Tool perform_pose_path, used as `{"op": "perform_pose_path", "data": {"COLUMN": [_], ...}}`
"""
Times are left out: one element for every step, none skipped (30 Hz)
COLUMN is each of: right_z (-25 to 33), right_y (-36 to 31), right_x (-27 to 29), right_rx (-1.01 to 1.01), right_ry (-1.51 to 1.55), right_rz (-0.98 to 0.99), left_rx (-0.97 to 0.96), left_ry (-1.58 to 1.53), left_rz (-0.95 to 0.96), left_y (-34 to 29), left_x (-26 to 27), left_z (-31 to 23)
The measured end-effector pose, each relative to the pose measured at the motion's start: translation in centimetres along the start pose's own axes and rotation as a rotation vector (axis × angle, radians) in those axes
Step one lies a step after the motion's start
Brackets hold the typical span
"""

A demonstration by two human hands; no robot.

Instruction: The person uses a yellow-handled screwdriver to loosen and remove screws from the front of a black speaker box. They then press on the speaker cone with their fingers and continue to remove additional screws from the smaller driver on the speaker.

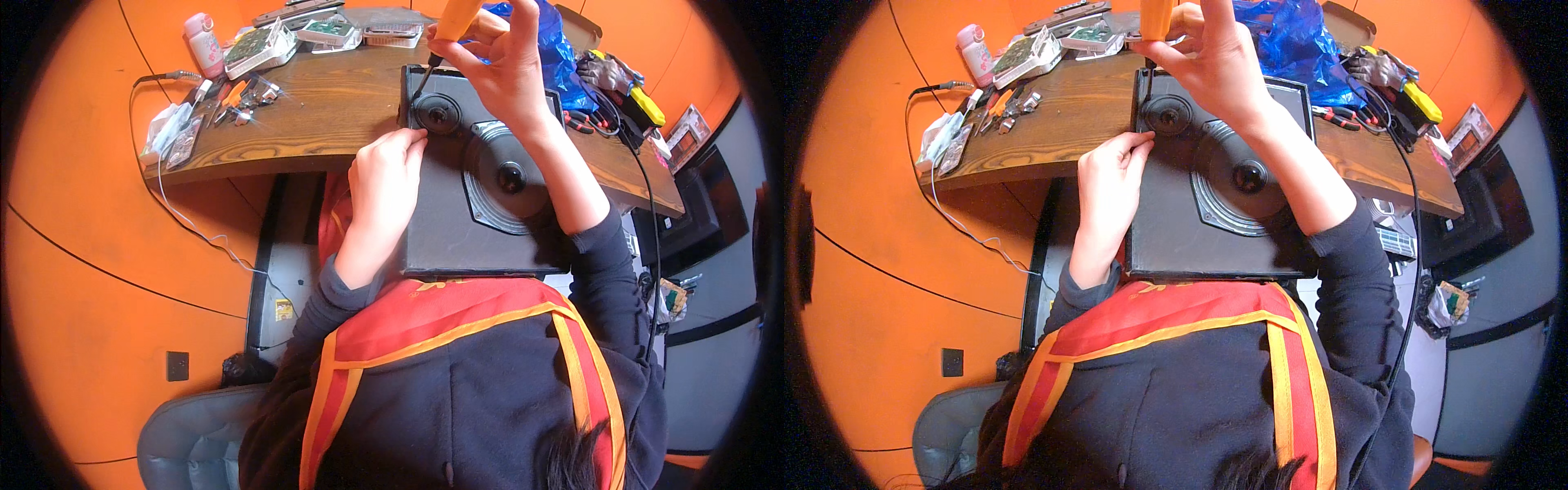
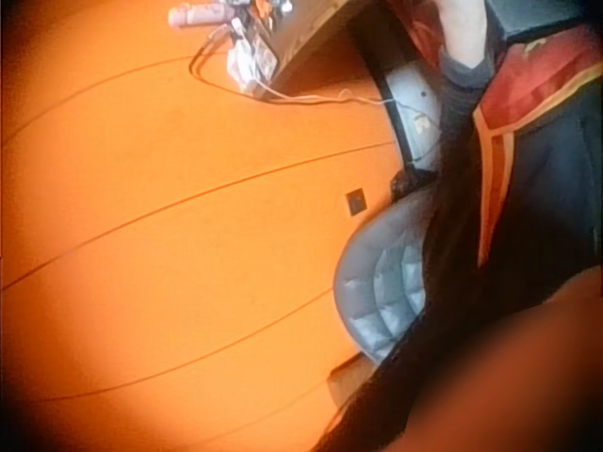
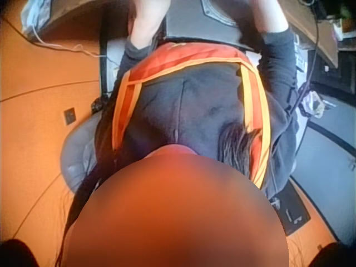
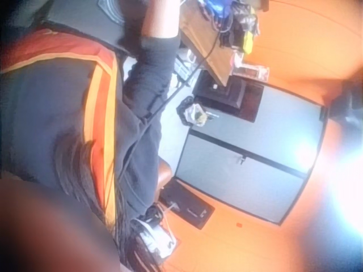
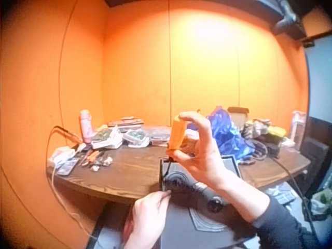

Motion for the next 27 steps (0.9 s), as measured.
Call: {"op": "perform_pose_path", "data": {"right_z": [0.3, 0.5, 0.7, 0.6, 0.5, 0.4, 0.2, 0.0, -0.2, -0.3, -0.3, -0.3, -0.3, -0.3, -0.3, 0.2, 0.7, 1.1, 1.2, 1.2, 1.1, 1.0, 0.8, 0.7, 0.7, 1.0, 1.2], "right_y": [-0.1, -0.1, 0.0, 0.1, 0.2, 0.3, 0.4, 0.5, 0.5, 0.5, 0.4, 0.4, 0.4, 0.4, 0.4, 0.5, 0.6, 0.8, 0.7, 0.8, 0.6, 0.5, 0.4, 0.3, 0.4, 0.4, 0.3], "right_x": [-0.2, -0.3, -0.3, -0.4, -0.4, -0.2, -0.1, -0.1, 0.1, 0.3, 0.4, 0.5, 0.4, 0.3, 0.0, -0.1, -0.2, -0.2, -0.3, -0.3, -0.2, 0.0, 0.3, -0.1, -0.4, -0.9, -1.4], "right_rx": [0.031, 0.062, 0.093, 0.073, 0.052, 0.032, 0.011, -0.010, -0.021, 0.001, 0.022, 0.020, 0.018, -0.008, -0.034, 0.003, 0.033, 0.062, 0.042, 0.022, 0.000, -0.023, -0.045, -0.057, -0.069, -0.032, 0.005], "right_ry": [-0.012, -0.025, -0.037, 0.007, 0.053, 0.102, 0.151, 0.199, 0.174, 0.133, 0.092, 0.084, 0.075, 0.100, 0.126, 0.128, 0.140, 0.152, 0.188, 0.224, 0.191, 0.157, 0.122, 0.161, 0.200, 0.186, 0.172], "right_rz": [0.016, 0.034, 0.053, 0.102, 0.153, 0.164, 0.175, 0.185, 0.157, 0.104, 0.050, 0.037, 0.025, 0.058, 0.093, 0.148, 0.176, 0.202, 0.186, 0.169, 0.082, -0.007, -0.096, -0.071, -0.047, 0.023, 0.094], "left_rx": [0.012, 0.015, 0.019, 0.018, 0.034, 0.042, 0.058, 0.054, 0.057, 0.059, 0.063, 0.065, 0.069, 0.073, 0.079, 0.087, 0.075, 0.064, 0.052, 0.056, 0.057, 0.057, 0.045, 0.033, 0.023, 0.017, 0.013], "left_ry": [0.007, 0.010, 0.018, 0.028, 0.002, -0.021, -0.042, -0.050, -0.056, -0.063, -0.056, -0.050, -0.046, -0.044, -0.041, -0.038, -0.039, -0.040, -0.041, -0.039, -0.036, -0.025, -0.017, 0.000, 0.012, 0.003, -0.009], "left_rz": [0.008, 0.013, 0.016, 0.011, 0.015, 0.011, 0.014, 0.006, 0.004, 0.003, 0.004, 0.007, 0.009, 0.014, 0.017, 0.018, 0.013, 0.007, 0.003, 0.004, 0.006, 0.011, 0.008, 0.006, 0.000, -0.003, -0.009], "left_y": [0.0, 0.0, 0.0, 0.0, 0.0, 0.0, -0.1, -0.1, -0.1, -0.1, -0.2, -0.2, -0.2, -0.1, -0.1, -0.1, -0.1, -0.1, -0.1, -0.1, -0.1, -0.1, -0.1, -0.1, -0.1, -0.1, 0.0], "left_x": [0.0, 0.0, 0.0, 0.0, 0.0, 0.0, -0.1, -0.1, -0.1, -0.1, -0.1, -0.2, -0.2, -0.2, -0.3, -0.3, -0.2, -0.1, -0.1, -0.1, -0.1, -0.1, -0.1, 0.0, 0.0, 0.0, 0.0], "left_z": [0.0, 0.0, 0.0, 0.0, 0.1, 0.2, 0.3, 0.3, 0.3, 0.4, 0.4, 0.4, 0.4, 0.4, 0.5, 0.5, 0.4, 0.4, 0.3, 0.3, 0.3, 0.3, 0.2, 0.1, 0.0, 0.0, 0.0]}}
Point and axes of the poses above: each hand's wrist, its own y-axis towards the middle knuckle, its own x-axis out of the back of the hand, z = x × y, the point moved 7 cm from there along y, towards the middle knuckle, and after that the axes turned 3 degrees about y, right-handed, at the moved point
